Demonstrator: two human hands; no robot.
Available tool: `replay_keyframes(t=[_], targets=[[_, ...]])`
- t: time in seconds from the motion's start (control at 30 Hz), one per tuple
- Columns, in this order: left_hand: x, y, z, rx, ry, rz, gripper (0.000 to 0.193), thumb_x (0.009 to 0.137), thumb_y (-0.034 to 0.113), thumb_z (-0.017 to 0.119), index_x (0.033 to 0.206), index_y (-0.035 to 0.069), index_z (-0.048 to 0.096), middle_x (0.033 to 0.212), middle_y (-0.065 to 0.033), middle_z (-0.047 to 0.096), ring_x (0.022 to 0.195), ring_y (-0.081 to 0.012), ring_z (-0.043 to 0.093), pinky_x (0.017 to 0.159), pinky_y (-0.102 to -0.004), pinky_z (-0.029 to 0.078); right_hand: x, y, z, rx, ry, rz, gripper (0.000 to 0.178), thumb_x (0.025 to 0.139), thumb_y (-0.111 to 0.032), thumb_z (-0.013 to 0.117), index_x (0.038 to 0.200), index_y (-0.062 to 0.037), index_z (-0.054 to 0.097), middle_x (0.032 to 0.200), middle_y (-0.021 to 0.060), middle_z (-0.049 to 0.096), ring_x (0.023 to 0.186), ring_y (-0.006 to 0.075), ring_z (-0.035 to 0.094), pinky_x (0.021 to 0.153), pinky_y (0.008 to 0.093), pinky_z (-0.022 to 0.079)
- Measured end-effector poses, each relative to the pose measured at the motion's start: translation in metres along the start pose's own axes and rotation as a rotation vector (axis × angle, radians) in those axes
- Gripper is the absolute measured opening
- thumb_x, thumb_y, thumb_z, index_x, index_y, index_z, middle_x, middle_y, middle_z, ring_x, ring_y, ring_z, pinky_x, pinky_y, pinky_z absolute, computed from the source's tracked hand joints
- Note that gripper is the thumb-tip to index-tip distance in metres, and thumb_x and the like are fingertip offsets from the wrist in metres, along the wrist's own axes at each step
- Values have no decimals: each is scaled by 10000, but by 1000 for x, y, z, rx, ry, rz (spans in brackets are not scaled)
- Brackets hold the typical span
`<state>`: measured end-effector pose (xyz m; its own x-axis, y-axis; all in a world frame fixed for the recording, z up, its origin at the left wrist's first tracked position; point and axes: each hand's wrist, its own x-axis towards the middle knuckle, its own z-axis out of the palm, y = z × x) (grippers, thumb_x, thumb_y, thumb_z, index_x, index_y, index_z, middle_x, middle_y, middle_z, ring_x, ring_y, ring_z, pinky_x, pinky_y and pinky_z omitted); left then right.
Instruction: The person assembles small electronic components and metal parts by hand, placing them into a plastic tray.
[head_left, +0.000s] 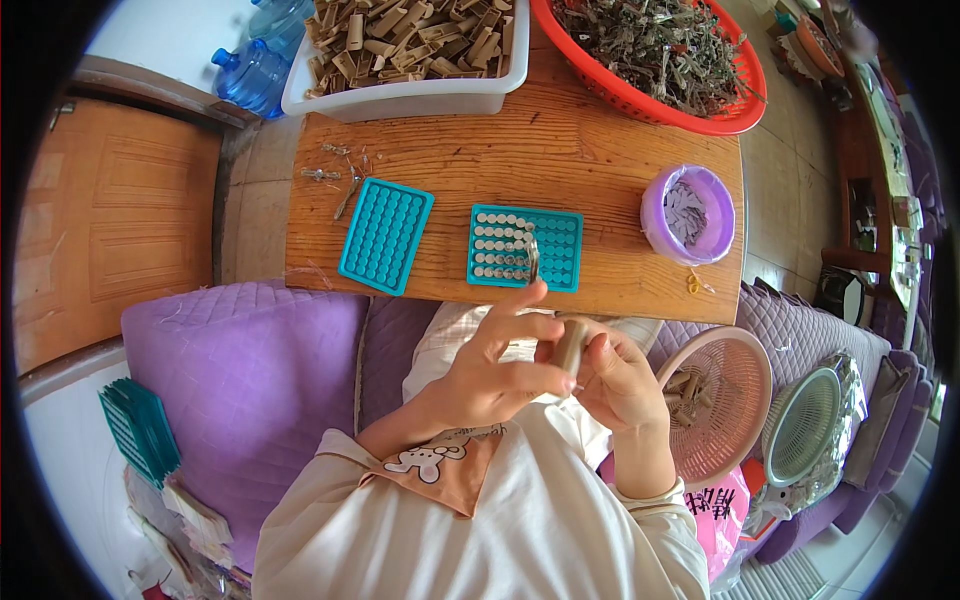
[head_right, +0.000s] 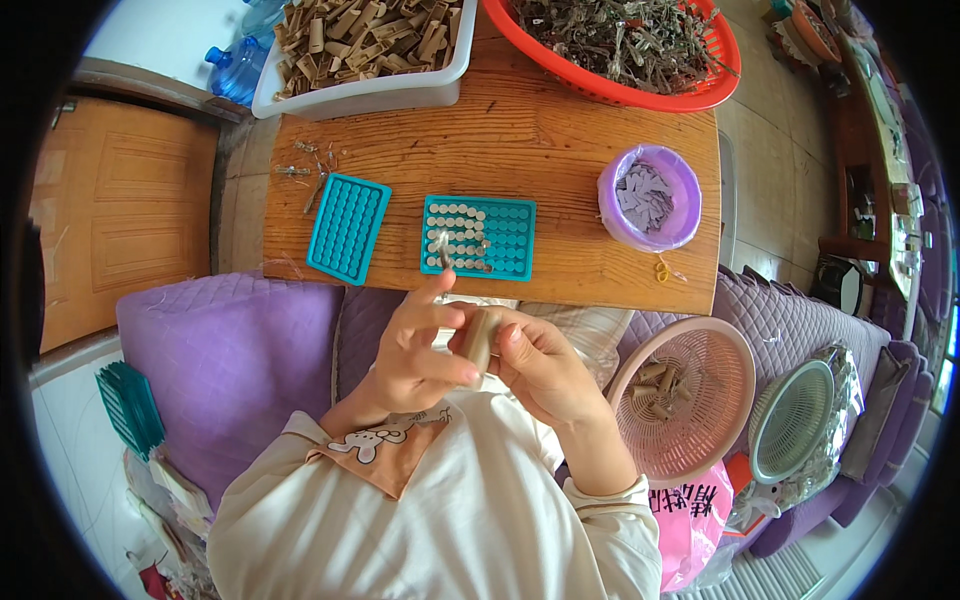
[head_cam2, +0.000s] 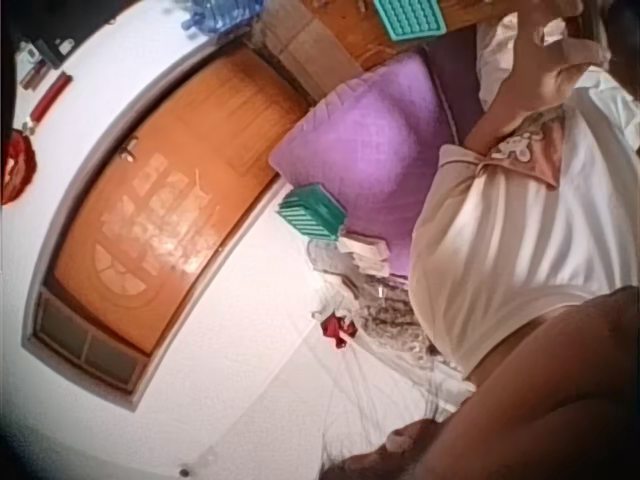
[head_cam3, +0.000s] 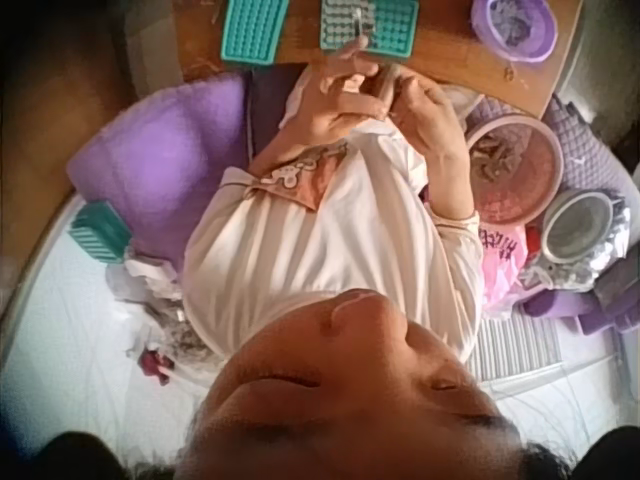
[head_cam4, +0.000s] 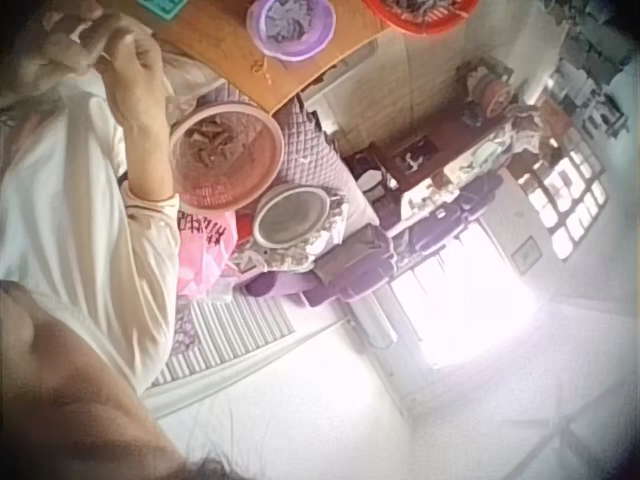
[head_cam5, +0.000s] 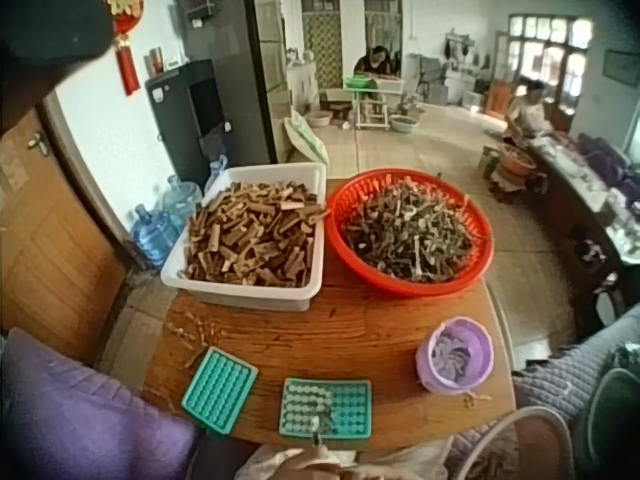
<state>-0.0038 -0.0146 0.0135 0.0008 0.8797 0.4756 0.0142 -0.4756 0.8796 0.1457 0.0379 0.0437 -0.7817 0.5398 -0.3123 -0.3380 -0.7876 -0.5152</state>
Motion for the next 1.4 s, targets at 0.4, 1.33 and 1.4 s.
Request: replay_keyframes(t=[0.4,1.33,1.4], targets=[[-8,-25,-33,342,161,14,331,700,-94,560,1000,16,475,1064,-134,438,887,-220,528,682,-297,475,-20,-13,-22,-233,333,-524,330,823,-292,514,973,-3,464,824,73,468,807,158,440,731,278,359],[176,-91,-159,1298,318,-123,129,730,121,586,771,37,497,751,-103,575,671,-269,570,546,-325,464,60,-174,-57,-1634,793,-699,178,767,-113,527,921,-31,563,782,128,602,725,196,591,658,277,437],[167,-87,-156,1164,354,-68,109,744,112,572,801,36,519,733,-92,564,633,-233,562,530,-305,448,102,-184,-57,-1676,773,-835,195,751,-112,537,935,-54,562,792,120,592,725,227,584,654,310,445]])
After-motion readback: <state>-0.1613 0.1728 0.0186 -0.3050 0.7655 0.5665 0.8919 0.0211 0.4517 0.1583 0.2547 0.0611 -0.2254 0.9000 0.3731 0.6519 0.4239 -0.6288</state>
